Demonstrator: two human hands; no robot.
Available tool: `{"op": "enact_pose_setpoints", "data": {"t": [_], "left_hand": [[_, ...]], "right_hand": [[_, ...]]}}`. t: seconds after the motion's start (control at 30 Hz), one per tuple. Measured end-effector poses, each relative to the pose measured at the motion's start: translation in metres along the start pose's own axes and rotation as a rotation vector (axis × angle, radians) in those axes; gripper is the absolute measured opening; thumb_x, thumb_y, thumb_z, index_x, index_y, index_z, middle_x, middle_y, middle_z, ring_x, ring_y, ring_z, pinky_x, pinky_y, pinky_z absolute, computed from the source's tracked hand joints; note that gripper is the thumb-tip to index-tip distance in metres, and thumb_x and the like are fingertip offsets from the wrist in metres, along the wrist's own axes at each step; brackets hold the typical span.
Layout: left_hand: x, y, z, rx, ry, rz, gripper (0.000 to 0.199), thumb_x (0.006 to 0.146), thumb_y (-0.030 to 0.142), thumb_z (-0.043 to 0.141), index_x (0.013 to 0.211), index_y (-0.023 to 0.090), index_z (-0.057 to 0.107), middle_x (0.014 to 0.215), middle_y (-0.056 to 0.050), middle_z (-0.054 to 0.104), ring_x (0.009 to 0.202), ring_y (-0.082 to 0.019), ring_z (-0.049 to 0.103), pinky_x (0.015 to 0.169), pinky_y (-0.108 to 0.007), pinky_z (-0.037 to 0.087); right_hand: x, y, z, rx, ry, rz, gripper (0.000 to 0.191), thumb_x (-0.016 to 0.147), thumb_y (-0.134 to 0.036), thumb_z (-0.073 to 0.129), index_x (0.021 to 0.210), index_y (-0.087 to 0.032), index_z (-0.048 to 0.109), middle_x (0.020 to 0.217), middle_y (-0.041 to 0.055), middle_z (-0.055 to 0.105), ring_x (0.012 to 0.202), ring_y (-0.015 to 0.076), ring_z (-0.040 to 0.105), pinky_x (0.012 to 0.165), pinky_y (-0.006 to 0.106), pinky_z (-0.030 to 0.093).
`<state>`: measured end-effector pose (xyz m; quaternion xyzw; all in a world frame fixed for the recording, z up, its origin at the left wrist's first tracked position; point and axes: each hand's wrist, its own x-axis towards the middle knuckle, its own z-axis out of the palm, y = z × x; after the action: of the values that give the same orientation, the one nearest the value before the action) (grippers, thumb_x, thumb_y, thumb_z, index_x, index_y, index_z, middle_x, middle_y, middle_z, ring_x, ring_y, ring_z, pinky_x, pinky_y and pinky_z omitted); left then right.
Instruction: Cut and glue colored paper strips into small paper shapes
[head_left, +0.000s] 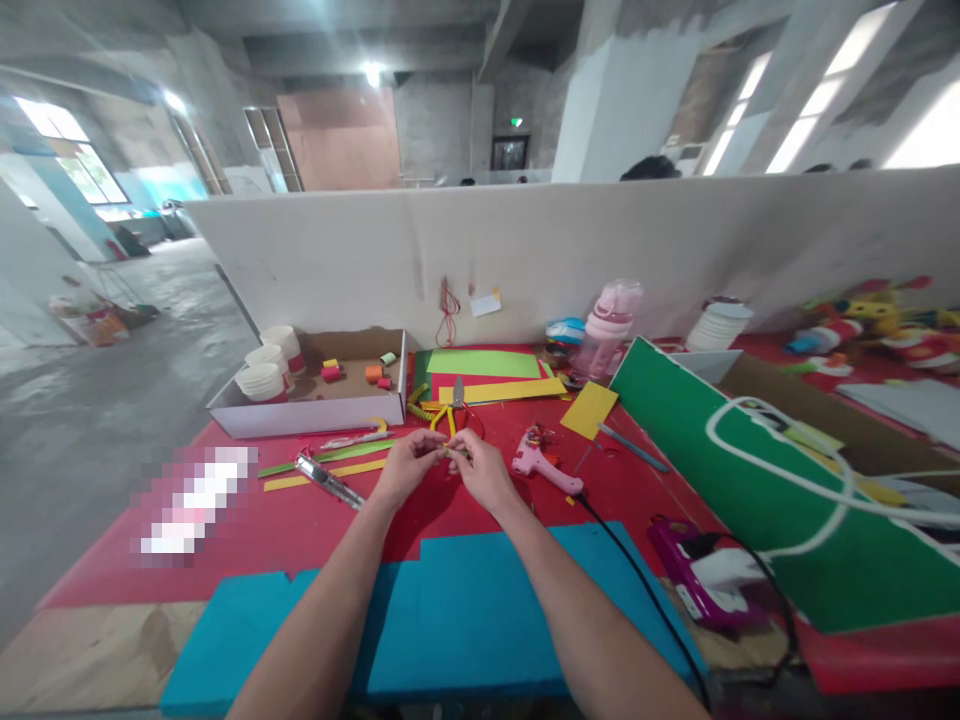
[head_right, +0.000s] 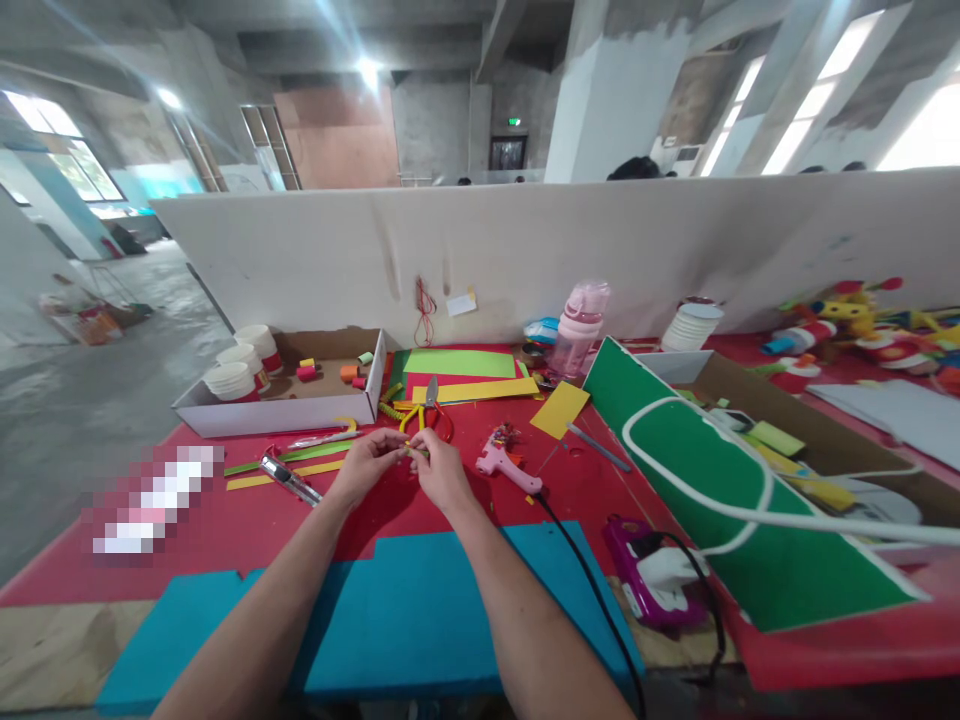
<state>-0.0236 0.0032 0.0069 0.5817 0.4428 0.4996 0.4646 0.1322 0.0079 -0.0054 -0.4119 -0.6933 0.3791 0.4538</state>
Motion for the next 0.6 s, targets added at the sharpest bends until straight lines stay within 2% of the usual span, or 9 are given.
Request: {"op": "enact_pose_setpoints", "data": {"t": [0.07, 0.17, 0.23, 0.33, 0.4, 0.53, 0.6], "left_hand": [[-0.0008, 0.0014, 0.0005, -0.011, -0.024, -0.045, 0.033, 0.066, 0.033, 0.075, 0.092, 0.013, 0.068, 0.083, -0.008, 0.070, 0.076, -0.018, 0.063, 0.071, -0.028, 0.047], [-0.0030, 0.0035, 0.0024, 0.015, -0.066, -0.098, 0.032, 0.065, 0.035, 0.075, 0.088, 0.012, 0.071, 0.075, -0.006, 0.070, 0.066, -0.015, 0.061, 0.066, -0.026, 0.045], [-0.0045, 0.0039, 0.0044, 0.016, -0.063, -0.127, 0.031, 0.063, 0.035, 0.076, 0.084, 0.012, 0.071, 0.068, -0.003, 0.068, 0.059, -0.013, 0.057, 0.062, -0.025, 0.044], [-0.0053, 0.0027, 0.0060, -0.043, -0.024, -0.177, 0.030, 0.059, 0.034, 0.080, 0.077, 0.011, 0.070, 0.060, -0.002, 0.066, 0.054, -0.012, 0.056, 0.059, -0.025, 0.044], [-0.0045, 0.0012, 0.0052, -0.142, 0.031, -0.200, 0.030, 0.055, 0.032, 0.082, 0.072, 0.011, 0.069, 0.058, -0.002, 0.064, 0.053, -0.012, 0.056, 0.058, -0.025, 0.044], [-0.0010, -0.0019, 0.0014, -0.432, 0.202, -0.208, 0.030, 0.051, 0.028, 0.085, 0.069, 0.012, 0.067, 0.057, -0.001, 0.063, 0.054, -0.009, 0.056, 0.057, -0.022, 0.044], [0.0004, -0.0028, 0.0014, -0.532, 0.273, -0.224, 0.030, 0.050, 0.027, 0.085, 0.068, 0.011, 0.066, 0.057, 0.001, 0.061, 0.053, -0.007, 0.055, 0.056, -0.020, 0.044]], "right_hand": [[0.0005, -0.0014, -0.0031, -0.077, 0.005, -0.067, 0.014, 0.084, -0.019, 0.049, 0.090, -0.024, 0.061, 0.078, 0.0014, 0.066, 0.071, 0.0168, 0.064, 0.067, 0.028, 0.051], [0.0012, -0.0041, -0.0083, -0.199, 0.023, -0.192, 0.017, 0.083, -0.015, 0.049, 0.083, -0.023, 0.064, 0.085, 0.0041, 0.068, 0.083, 0.0184, 0.063, 0.077, 0.030, 0.047], [0.0013, -0.0058, -0.0101, -0.201, 0.025, -0.201, 0.019, 0.082, -0.013, 0.048, 0.085, -0.023, 0.065, 0.088, 0.0042, 0.068, 0.084, 0.0182, 0.062, 0.078, 0.030, 0.046], [0.0013, -0.0074, -0.0105, -0.095, 0.042, -0.118, 0.021, 0.082, -0.017, 0.052, 0.098, -0.024, 0.063, 0.086, 0.0025, 0.067, 0.080, 0.0175, 0.063, 0.074, 0.029, 0.048], [0.0019, -0.0073, -0.0107, 0.014, 0.121, -0.061, 0.023, 0.083, -0.025, 0.054, 0.105, -0.023, 0.060, 0.087, 0.0030, 0.067, 0.078, 0.0172, 0.063, 0.072, 0.029, 0.049], [0.0042, -0.0033, -0.0088, 0.268, 0.390, 0.059, 0.024, 0.086, -0.037, 0.048, 0.100, -0.021, 0.059, 0.090, 0.0056, 0.065, 0.073, 0.0159, 0.061, 0.070, 0.030, 0.050], [0.0046, -0.0011, -0.0038, 0.431, 0.394, 0.164, 0.022, 0.082, -0.035, 0.051, 0.094, -0.020, 0.060, 0.087, 0.0047, 0.065, 0.069, 0.0149, 0.060, 0.068, 0.030, 0.051]]}}
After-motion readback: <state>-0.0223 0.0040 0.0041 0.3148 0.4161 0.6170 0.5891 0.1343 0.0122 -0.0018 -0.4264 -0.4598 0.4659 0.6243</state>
